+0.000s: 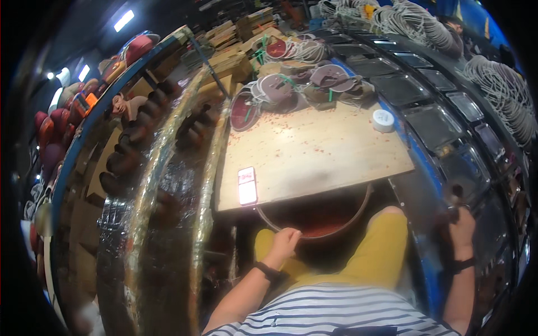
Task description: The person is using scissors to trim excess material from shoe uppers on an assembly line.
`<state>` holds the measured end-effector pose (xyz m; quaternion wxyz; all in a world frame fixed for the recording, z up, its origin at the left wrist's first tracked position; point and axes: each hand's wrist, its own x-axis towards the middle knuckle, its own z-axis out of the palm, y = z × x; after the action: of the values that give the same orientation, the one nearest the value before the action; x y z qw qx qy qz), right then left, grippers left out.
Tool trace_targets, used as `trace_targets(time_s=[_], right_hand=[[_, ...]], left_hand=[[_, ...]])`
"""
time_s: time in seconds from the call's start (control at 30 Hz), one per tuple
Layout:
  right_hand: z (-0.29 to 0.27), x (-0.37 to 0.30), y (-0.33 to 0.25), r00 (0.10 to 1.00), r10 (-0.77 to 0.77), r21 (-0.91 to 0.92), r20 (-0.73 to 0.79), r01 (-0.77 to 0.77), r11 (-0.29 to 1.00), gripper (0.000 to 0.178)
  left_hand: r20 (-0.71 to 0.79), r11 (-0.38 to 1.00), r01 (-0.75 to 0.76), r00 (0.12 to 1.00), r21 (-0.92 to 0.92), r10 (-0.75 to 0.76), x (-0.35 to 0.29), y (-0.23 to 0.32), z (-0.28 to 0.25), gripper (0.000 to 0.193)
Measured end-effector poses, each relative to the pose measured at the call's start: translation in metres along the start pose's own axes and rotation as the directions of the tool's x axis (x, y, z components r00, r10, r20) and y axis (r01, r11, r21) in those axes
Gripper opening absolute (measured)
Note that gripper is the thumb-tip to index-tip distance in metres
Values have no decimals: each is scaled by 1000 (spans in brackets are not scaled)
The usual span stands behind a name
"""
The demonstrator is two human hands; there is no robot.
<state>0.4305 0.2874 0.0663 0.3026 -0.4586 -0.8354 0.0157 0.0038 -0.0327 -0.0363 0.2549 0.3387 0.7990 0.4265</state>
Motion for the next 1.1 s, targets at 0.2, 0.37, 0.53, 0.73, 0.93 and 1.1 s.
trace_targets(time_s=[0.2,0.37,0.53,0.73,0.93,1.1], right_hand=[[77,19,-161,911,-404,330,81,358,874,18],[137,-14,-262,746,-594,508,301,402,762,12],[135,-48,-285,610,-671,648,421,315,693,8],[105,-45,-260,767,-479,665,427,94,741,14],[103,-46,-240,886,-302,643,351,6,765,24],[93,-41,-230,813,-119,548,569,-267,793,33]], left_hand=[[-13,984,-177,984,11,177,-15,2,3,17],[-5,885,-138,988,-445,152,-12,-12,14,14],[-53,987,-82,996,-137,76,0,-13,-3,15],[54,964,-87,996,253,76,45,39,1,36],[39,882,28,998,470,-52,78,27,38,32],[-182,968,-197,958,155,224,38,5,18,17]])
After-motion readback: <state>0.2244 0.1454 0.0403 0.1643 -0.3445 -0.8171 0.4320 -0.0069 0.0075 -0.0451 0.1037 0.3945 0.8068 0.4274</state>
